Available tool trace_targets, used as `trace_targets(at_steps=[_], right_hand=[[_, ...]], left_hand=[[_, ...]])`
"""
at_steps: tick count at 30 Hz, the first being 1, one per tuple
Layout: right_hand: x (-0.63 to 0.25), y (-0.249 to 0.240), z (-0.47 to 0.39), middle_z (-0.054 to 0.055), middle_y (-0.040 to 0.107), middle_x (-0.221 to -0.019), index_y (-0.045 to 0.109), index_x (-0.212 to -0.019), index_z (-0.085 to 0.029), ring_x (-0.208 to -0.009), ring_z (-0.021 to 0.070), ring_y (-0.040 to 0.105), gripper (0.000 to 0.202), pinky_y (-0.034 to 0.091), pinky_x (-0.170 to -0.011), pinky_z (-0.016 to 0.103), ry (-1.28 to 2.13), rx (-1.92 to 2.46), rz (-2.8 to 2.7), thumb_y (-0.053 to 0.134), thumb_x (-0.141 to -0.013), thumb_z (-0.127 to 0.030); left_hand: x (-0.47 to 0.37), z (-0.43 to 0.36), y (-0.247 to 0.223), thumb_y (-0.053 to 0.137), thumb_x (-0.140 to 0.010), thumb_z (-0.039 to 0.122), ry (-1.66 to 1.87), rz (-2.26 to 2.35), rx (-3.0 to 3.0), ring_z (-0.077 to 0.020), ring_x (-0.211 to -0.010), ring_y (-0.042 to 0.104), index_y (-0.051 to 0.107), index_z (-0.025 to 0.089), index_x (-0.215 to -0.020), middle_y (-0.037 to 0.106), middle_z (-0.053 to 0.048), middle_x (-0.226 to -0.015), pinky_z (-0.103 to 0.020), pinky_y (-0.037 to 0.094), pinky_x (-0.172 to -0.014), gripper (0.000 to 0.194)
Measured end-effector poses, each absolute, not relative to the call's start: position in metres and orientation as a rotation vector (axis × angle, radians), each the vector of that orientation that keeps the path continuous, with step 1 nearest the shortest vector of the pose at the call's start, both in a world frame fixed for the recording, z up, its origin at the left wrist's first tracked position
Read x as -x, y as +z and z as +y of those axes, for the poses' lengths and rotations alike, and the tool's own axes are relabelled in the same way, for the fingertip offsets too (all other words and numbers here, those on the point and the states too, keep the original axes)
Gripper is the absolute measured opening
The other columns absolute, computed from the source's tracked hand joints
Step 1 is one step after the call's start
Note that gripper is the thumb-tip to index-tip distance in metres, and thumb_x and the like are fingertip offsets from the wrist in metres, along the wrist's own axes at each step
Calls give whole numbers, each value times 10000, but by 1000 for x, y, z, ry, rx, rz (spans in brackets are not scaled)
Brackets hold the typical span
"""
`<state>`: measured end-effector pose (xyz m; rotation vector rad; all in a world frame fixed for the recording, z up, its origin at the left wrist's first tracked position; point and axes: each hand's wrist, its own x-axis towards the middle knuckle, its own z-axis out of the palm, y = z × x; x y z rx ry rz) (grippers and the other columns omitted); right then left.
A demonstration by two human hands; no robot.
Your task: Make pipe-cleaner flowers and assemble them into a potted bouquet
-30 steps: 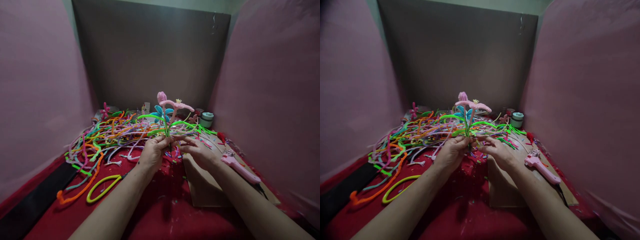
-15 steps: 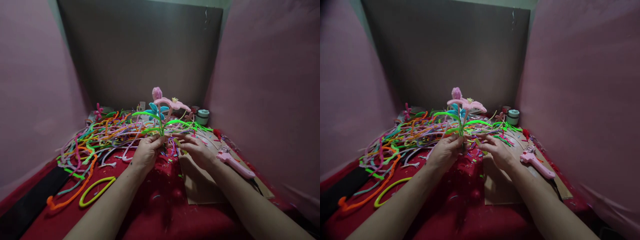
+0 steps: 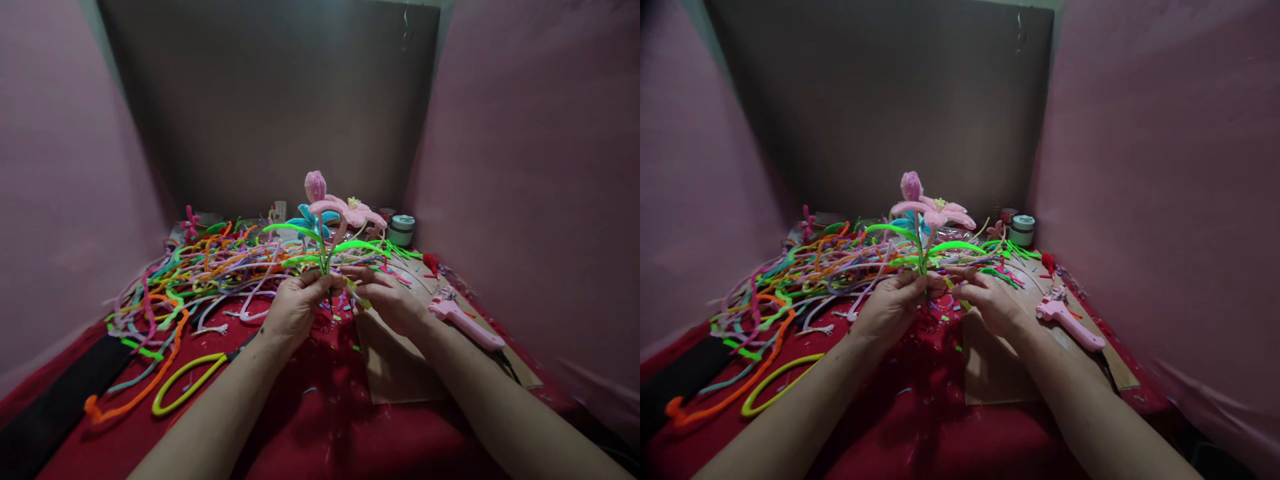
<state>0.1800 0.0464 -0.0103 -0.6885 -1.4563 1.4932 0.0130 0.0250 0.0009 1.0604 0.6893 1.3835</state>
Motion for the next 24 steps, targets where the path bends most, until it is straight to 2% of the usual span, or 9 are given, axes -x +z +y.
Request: trace_targets(at_steps=[3,8,10,14,18,24], right_hand=[[-179,-8,46,31,626,-1072,625,-1067,-233,-959,202,550,398,399,-844,345,1512,641,-1431,561,-682,-152],[-178,-6,45,38,645,-924,596,-1087,-217,-713,151,575,407,464,-664,307,1661,602,-1306,520,-691,-159],[-177,-5,43,45,639,-951,594,-1066,-214,-727,161,587,382,482,-652,313,1717,571,-1262,504,-697,-179],[-172,-5,36,60,618,-1051,579,-1027,-217,-875,210,598,325,507,-710,356,1753,560,-1219,476,-719,-209],[-162,-7,31,62,620,-1058,546,-1026,-222,-900,215,603,314,516,-706,363,1697,594,-1152,487,-718,-212],[-158,-5,28,50,637,-1000,564,-993,-228,-848,214,618,289,524,-642,352,1791,577,-1057,593,-706,-235]], left_hand=[[-13,26,2,723,-639,243,1389,677,-1005,-143,-681,608,692,95,-711,673,-58,-712,-263,469,-698,168],[-11,30,1,722,-637,259,1360,758,-970,-81,-543,535,680,95,-711,643,-26,-665,-208,414,-544,185],[-11,31,-2,713,-651,266,1385,794,-988,-77,-556,531,680,96,-758,642,-22,-686,-202,408,-554,203],[-14,31,-8,702,-666,290,1438,800,-930,-110,-668,576,659,106,-787,654,-40,-792,-219,432,-623,224],[-20,28,-12,728,-625,327,1340,771,-897,-110,-586,559,629,108,-749,620,-22,-691,-236,441,-578,270],[-16,26,-13,695,-647,343,1323,953,-1096,-95,-530,506,606,118,-684,567,15,-593,-234,432,-563,245]])
